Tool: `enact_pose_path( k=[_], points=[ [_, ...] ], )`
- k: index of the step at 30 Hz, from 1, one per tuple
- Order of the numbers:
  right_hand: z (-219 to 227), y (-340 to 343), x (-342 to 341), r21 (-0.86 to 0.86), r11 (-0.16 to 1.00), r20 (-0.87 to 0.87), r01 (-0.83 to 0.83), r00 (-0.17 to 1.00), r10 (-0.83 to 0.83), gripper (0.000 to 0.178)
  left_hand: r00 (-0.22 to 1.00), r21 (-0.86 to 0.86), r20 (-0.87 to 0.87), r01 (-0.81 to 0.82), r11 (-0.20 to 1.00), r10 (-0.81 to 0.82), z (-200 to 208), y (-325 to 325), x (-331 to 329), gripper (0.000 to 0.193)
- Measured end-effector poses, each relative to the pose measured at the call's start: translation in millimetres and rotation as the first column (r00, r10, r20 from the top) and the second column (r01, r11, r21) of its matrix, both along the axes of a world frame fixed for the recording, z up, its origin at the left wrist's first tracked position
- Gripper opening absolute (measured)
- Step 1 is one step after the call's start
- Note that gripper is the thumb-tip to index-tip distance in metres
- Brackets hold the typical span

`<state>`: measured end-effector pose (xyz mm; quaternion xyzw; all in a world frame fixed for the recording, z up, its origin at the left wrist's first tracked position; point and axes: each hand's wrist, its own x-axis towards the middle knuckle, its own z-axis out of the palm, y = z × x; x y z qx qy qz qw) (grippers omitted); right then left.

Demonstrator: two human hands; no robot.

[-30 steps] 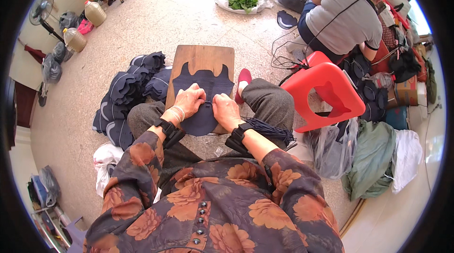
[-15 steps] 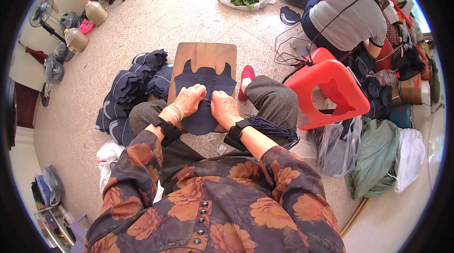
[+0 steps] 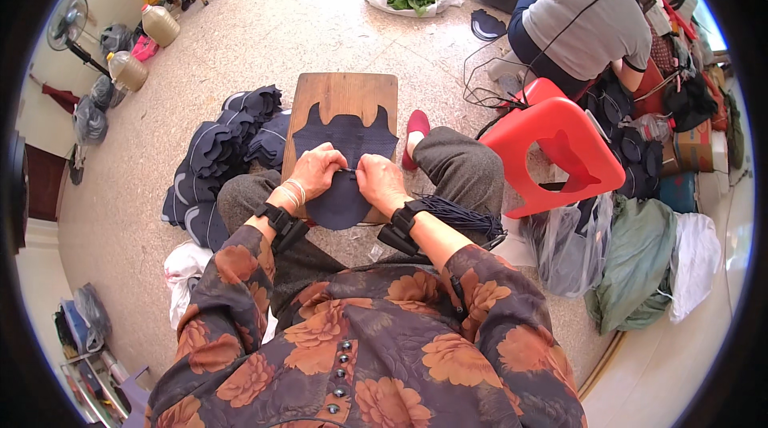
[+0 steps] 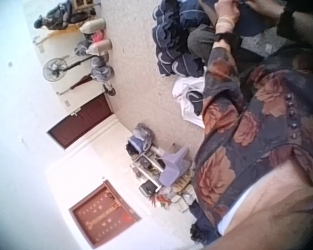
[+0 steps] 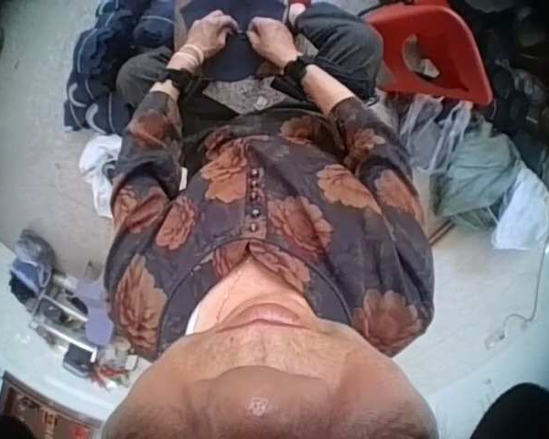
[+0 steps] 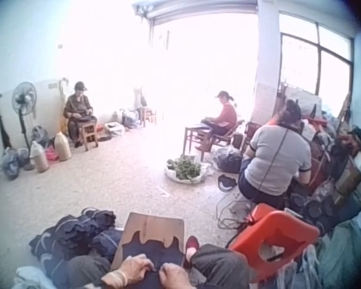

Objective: Manually stitching or preparing shoe upper components for assembly.

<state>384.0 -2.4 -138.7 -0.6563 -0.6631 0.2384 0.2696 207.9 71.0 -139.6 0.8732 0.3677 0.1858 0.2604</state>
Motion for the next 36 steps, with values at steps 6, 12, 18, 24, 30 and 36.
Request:
enact_pose_path(
  k=[6,12,18,24,30,36],
  points=[
    [-5,-11,0,0.114,0.993,0.028,0.004,1.000,-0.008,0.009,0.999,0.005,0.050,-0.013,1.000,0.012,-1,-4,2,0.009],
    [-6,-3,-3,0.142,0.990,0.042,-0.004,0.999,-0.002,0.008,0.999,-0.008,0.021,-0.031,0.999,0.031,-1,1,-2,0.009],
    [0,-10,-6,0.117,0.993,0.044,0.030,0.998,-0.035,0.008,0.999,-0.028,0.032,-0.037,0.999,0.038,0,-3,-3,0.007],
    [-2,1,-1,0.072,0.997,0.019,-0.004,1.000,0.003,0.009,0.995,-0.081,-0.062,-0.082,0.993,0.077,9,-7,3,0.006],
    [-11,-3,9,0.184,0.983,-0.153,-0.001,0.988,0.030,0.012,0.998,0.330,-0.061,0.007,0.944,0.014,-4,-15,6,0.004],
    [-6,0,12,0.018,0.999,-0.321,0.045,0.946,-0.037,0.015,0.925,0.474,-0.379,0.211,0.855,-0.018,12,-14,14,0.011]
  ],
)
